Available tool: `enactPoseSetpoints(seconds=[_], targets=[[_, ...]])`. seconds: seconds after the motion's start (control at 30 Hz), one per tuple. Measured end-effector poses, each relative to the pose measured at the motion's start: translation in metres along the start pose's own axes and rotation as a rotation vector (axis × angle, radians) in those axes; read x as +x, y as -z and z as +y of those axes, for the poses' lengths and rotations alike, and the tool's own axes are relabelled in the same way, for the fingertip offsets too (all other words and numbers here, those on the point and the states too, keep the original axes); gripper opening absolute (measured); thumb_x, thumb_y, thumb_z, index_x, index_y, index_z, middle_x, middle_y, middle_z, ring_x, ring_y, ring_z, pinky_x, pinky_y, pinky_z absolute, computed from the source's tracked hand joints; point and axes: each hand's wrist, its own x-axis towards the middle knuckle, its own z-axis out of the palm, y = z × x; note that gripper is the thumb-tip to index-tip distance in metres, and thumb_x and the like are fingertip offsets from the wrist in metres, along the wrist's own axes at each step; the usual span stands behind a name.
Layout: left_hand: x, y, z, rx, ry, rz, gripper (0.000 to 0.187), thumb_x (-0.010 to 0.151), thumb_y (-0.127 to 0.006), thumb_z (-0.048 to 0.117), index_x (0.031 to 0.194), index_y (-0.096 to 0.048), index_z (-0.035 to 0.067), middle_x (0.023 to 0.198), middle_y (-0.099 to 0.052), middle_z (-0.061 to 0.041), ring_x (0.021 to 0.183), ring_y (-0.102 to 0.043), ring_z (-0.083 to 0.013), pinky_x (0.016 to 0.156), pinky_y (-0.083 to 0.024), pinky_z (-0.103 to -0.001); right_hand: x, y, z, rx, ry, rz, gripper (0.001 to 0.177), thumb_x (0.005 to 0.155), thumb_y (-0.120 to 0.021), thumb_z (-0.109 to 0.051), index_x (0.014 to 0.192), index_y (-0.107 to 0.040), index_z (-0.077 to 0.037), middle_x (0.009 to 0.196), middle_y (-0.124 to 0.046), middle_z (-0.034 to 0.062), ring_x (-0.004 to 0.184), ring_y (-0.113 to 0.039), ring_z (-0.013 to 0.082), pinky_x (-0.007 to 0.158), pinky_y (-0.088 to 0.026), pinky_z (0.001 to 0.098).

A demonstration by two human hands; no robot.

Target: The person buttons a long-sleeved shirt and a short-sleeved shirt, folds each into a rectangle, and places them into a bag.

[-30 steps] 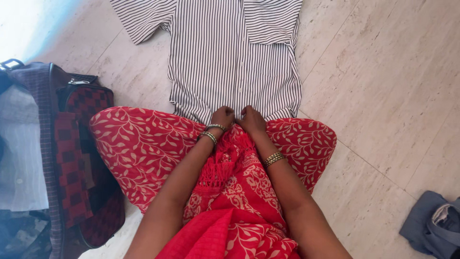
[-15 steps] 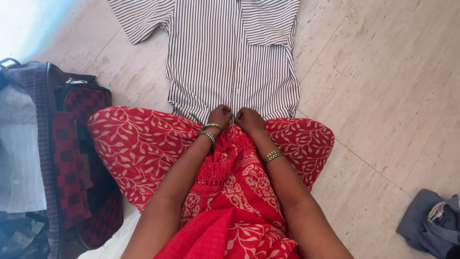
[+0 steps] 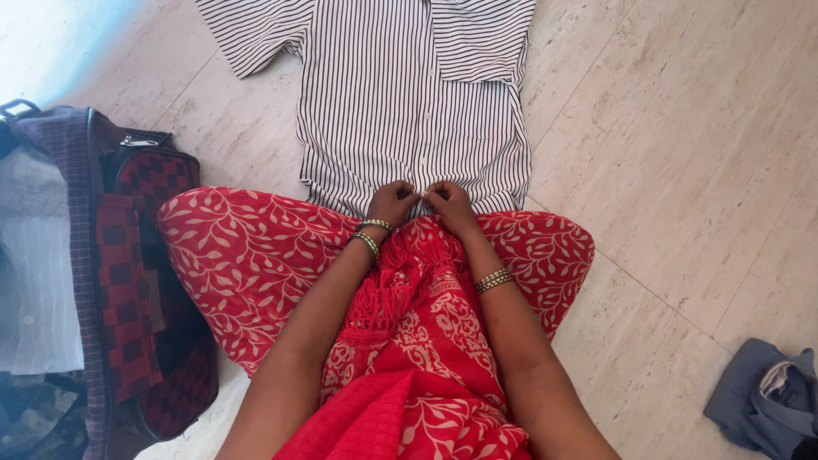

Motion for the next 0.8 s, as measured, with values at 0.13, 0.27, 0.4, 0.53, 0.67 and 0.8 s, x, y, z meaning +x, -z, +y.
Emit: enactPoseSetpoints(seconds=[0.13,0.27,0.4,0.53,0.67,0.8], targets=[[0.001,-0.001,0.0,-0.207,-0.003,-0.018,0.026,0.084,-0.079,0.024,0.094,-0.072,0.001,0.082,-0.076,-0.012,0.073,-0.071,-0.0191,0.067,-0.055,-0.032,-0.001,-0.003,-0.001,0.088,-0.011,0.033,0.016,0.093,-0.069,-0.018,0.094,-0.066,-0.002,0.082,-0.07,0.0026,0.071,-0.065,0.0081,0.065,-0.052,0.0232],[-0.005,0.002,0.01,-0.181,-0.054,-0.025,0.024,0.085,-0.079,0.024,0.094,-0.073,0.003,0.082,-0.076,-0.01,0.075,-0.071,-0.0182,0.069,-0.056,-0.031,-0.006,-0.002,-0.006,0.047,0.048,0.052,0.016,0.093,-0.071,-0.016,0.094,-0.068,0.0,0.082,-0.072,0.0028,0.072,-0.066,0.0086,0.066,-0.053,0.0237],[-0.013,0.011,0.026,0.016,-0.094,0.027,0.024,0.082,-0.081,0.026,0.091,-0.074,0.005,0.082,-0.076,-0.008,0.076,-0.076,-0.0179,0.069,-0.058,-0.031,-0.015,-0.006,-0.022,-0.135,0.074,0.132,0.017,0.089,-0.075,-0.016,0.095,-0.071,0.0,0.084,-0.075,0.0038,0.074,-0.07,0.0091,0.067,-0.056,0.0243],[-0.019,0.018,0.037,0.035,-0.121,0.04,0.024,0.081,-0.081,0.027,0.088,-0.072,0.006,0.081,-0.076,-0.008,0.075,-0.076,-0.0198,0.068,-0.059,-0.033,-0.026,-0.008,-0.044,-0.205,0.13,0.08,0.019,0.09,-0.076,-0.017,0.098,-0.075,-0.001,0.085,-0.078,0.007,0.077,-0.073,0.0115,0.069,-0.057,0.0257],[-0.02,0.02,0.038,0.087,-0.147,-0.005,0.023,0.084,-0.08,0.026,0.088,-0.07,0.005,0.081,-0.076,-0.009,0.076,-0.076,-0.0211,0.069,-0.058,-0.034,-0.04,-0.013,-0.065,-0.457,0.295,0.143,0.016,0.094,-0.073,-0.017,0.102,-0.074,-0.003,0.093,-0.077,0.0098,0.084,-0.076,0.0222,0.072,-0.058,0.031],[-0.021,0.018,0.035,0.031,-0.088,-0.066,0.024,0.084,-0.077,0.026,0.094,-0.068,0.007,0.085,-0.077,-0.01,0.081,-0.077,-0.0229,0.071,-0.059,-0.035,-0.044,-0.015,-0.066,-0.674,0.378,0.15,0.016,0.093,-0.069,-0.016,0.104,-0.077,-0.008,0.099,-0.074,0.0098,0.088,-0.072,0.0306,0.073,-0.056,0.0393]])
